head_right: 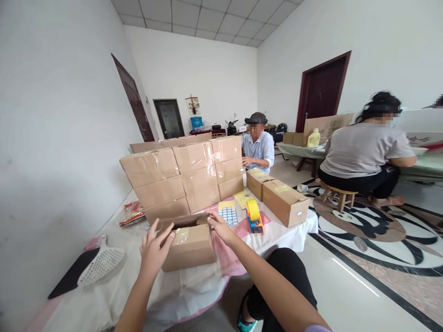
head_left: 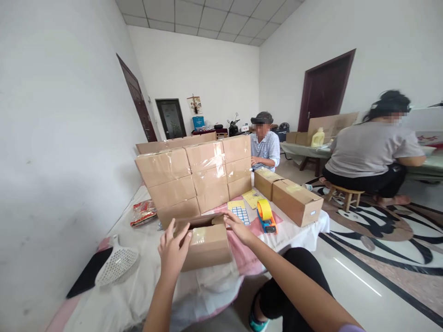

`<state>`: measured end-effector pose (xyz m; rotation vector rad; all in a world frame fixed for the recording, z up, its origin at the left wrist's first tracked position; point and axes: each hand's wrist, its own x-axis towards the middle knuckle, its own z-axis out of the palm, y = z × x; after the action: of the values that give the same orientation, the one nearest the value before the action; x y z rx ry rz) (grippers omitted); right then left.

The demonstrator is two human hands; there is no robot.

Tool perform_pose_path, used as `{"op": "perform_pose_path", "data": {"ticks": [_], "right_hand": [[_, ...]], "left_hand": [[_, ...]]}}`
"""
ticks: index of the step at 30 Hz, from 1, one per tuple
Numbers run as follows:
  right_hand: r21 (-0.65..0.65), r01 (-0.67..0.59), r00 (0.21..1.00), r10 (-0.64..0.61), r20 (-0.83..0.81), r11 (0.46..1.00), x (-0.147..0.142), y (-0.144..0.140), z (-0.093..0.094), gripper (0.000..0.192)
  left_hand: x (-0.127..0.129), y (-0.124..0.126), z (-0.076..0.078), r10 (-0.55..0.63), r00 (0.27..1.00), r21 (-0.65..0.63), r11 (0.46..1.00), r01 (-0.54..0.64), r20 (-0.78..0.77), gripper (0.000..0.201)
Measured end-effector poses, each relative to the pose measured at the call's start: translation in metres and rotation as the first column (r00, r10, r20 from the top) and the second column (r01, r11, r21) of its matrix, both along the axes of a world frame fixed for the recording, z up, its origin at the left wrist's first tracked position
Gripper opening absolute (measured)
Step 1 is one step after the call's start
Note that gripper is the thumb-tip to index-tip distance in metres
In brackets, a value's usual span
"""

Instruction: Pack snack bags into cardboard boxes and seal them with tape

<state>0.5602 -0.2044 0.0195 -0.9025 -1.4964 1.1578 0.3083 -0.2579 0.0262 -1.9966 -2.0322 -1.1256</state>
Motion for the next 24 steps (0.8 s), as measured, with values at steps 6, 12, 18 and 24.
{"op": "perform_pose_path", "data": {"ticks": [6, 12, 18, 24], "right_hand": [[0.336, -0.073, 0.946, -0.041, 0.322, 0.939, 0.024, -0.012, -0.002, 0.023], [0.326, 0.439, 0.811, -0.525, 0.258, 0.837, 0.102, -0.007, 0.01, 0.034], [0.065, 0.665, 0.71, -0.657, 0.252, 0.744, 0.168, 0.024, -0.001, 0.047], [-0.118, 0.527, 0.842, -0.498, 0.208, 0.842, 0.174, 0.04, -0.02, 0.03]], "left_hand": [[-0.002, 0.017, -0.009, -0.334, 0.9, -0.039, 0.941, 0.337, -0.28, 0.043], [-0.003, 0.026, -0.025, -0.32, 0.859, -0.084, 0.946, 0.313, -0.4, 0.05], [0.021, 0.019, -0.027, -0.172, 0.849, -0.015, 0.982, 0.19, -0.499, 0.046], [0.048, 0.014, -0.022, -0.036, 0.819, 0.081, 0.992, 0.099, -0.573, 0.054]]}}
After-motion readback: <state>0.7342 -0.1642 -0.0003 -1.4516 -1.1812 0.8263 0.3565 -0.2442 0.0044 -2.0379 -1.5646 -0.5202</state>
